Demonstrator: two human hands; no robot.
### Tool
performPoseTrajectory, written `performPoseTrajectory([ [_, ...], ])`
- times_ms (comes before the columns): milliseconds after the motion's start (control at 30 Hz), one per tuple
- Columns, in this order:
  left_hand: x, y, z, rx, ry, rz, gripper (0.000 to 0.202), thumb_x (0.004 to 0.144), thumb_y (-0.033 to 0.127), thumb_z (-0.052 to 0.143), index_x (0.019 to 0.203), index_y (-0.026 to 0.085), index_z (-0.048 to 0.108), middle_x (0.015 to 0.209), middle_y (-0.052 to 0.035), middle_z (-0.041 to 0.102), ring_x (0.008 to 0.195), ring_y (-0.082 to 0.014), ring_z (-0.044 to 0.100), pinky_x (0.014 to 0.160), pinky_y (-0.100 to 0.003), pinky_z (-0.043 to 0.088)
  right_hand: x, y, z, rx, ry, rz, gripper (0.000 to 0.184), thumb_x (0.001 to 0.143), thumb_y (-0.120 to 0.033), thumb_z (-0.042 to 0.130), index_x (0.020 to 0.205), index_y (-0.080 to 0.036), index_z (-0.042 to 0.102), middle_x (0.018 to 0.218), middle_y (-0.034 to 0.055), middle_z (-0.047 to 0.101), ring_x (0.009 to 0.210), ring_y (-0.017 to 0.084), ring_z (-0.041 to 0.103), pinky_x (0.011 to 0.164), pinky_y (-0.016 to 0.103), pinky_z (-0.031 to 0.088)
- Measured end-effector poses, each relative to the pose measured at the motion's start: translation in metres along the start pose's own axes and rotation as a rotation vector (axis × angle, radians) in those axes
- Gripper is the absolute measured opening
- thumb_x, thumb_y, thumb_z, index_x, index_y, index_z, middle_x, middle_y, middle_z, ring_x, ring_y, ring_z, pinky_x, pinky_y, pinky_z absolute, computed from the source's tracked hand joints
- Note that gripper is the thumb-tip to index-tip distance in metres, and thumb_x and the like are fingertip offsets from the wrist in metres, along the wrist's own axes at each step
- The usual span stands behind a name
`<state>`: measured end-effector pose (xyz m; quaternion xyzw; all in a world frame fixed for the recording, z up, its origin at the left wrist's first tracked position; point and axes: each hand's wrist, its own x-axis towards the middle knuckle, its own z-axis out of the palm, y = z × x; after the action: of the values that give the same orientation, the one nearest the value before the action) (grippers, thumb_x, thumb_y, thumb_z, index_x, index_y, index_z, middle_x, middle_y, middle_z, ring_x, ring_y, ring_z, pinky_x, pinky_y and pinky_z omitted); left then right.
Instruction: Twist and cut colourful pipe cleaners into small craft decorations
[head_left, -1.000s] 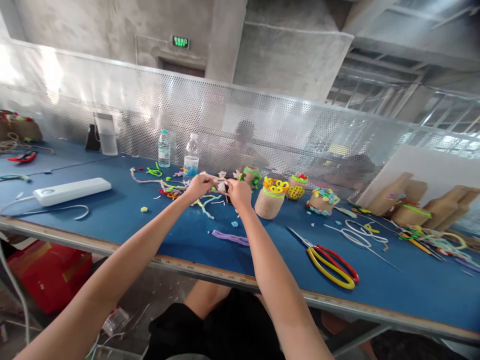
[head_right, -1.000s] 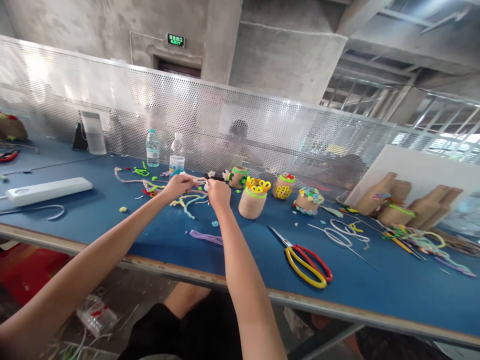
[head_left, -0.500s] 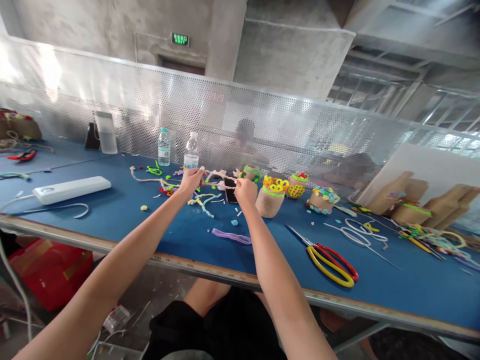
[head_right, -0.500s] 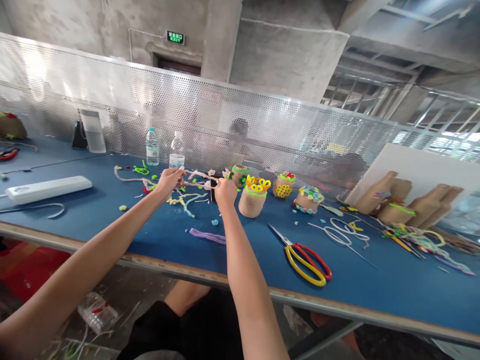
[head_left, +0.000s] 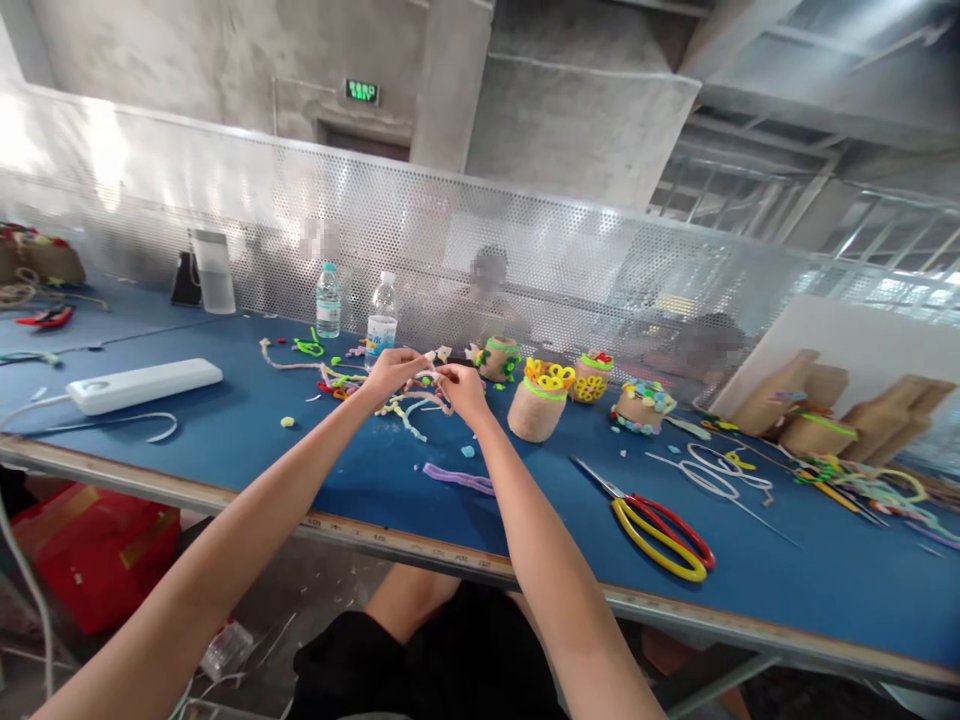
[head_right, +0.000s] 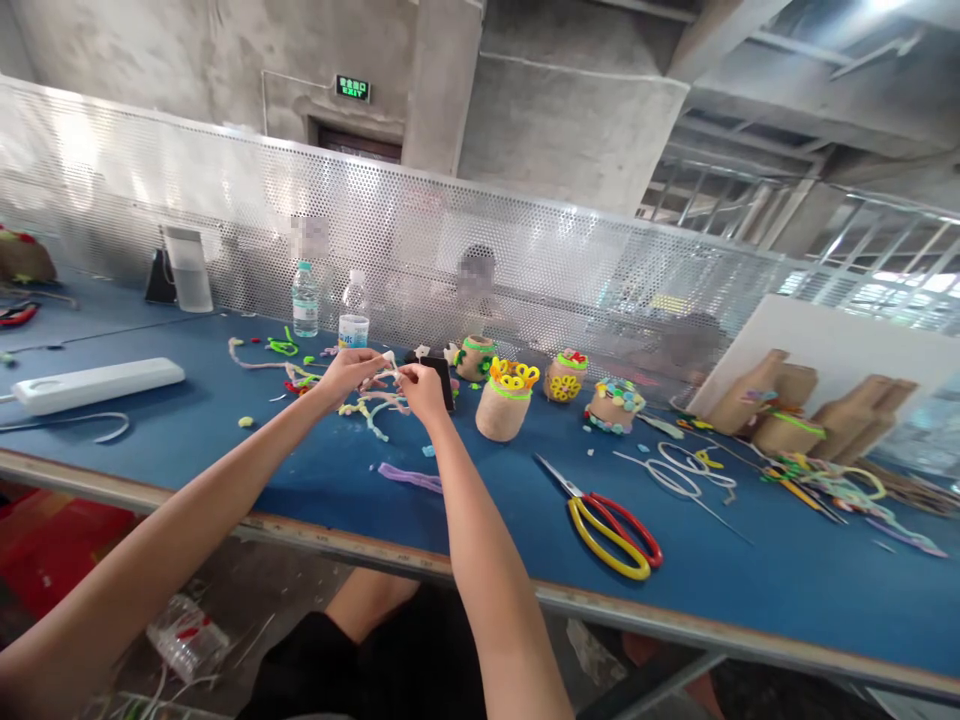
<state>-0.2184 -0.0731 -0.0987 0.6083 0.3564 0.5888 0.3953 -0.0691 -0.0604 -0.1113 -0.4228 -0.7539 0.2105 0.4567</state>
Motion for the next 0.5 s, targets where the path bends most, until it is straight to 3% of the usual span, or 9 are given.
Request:
performPoseTrajectory([
  [133, 0.001, 0.003, 0.002, -0.074, 0.053, 0.031, 0.024, 0.071, 0.026, 0.062, 0.052, 0.015, 0.053, 0.042, 0.0039, 0.049, 0.038, -0.0072, 0.048, 0.043, -0.017, 0.04, 0.001, 0.004, 0.0, 0.104, 0.022, -0.01, 0.022, 0.076, -0.022, 0.053, 0.09, -0.012, 0.067, 0.071, 0.0042, 0.066, 0.06, 0.016, 0.06, 0.056, 0.026, 0.049],
  [233, -0.001, 0.009, 0.005, -0.155, 0.061, 0.031, 0.026, 0.072, 0.026, 0.059, 0.051, 0.015, 0.048, 0.046, 0.0019, 0.052, 0.048, -0.0105, 0.057, 0.054, -0.02, 0.049, 0.001, 0.005, 0.001, 0.162, 0.014, -0.026, 0.022, 0.075, -0.029, 0.056, 0.082, -0.013, 0.068, 0.066, 0.003, 0.064, 0.057, 0.015, 0.057, 0.056, 0.027, 0.048],
  [367, -0.002, 0.013, 0.006, -0.241, 0.05, 0.006, 0.016, 0.073, 0.026, 0.054, 0.065, 0.013, 0.056, 0.056, -0.0033, 0.061, 0.061, -0.0161, 0.065, 0.066, -0.029, 0.054, 0.002, 0.004, 0.001, 0.23, 0.013, -0.019, 0.019, 0.07, -0.032, 0.061, 0.076, -0.014, 0.067, 0.062, 0.0012, 0.062, 0.055, 0.015, 0.055, 0.055, 0.027, 0.046],
  [500, 0.001, 0.013, 0.003, -0.339, 0.065, 0.0, 0.018, 0.074, 0.024, 0.049, 0.075, 0.011, 0.062, 0.066, -0.0085, 0.067, 0.065, -0.0193, 0.068, 0.067, -0.031, 0.055, 0.0, 0.002, -0.002, 0.304, 0.008, -0.005, 0.023, 0.069, -0.036, 0.062, 0.074, -0.014, 0.065, 0.059, 0.0, 0.059, 0.055, 0.014, 0.054, 0.055, 0.027, 0.046],
])
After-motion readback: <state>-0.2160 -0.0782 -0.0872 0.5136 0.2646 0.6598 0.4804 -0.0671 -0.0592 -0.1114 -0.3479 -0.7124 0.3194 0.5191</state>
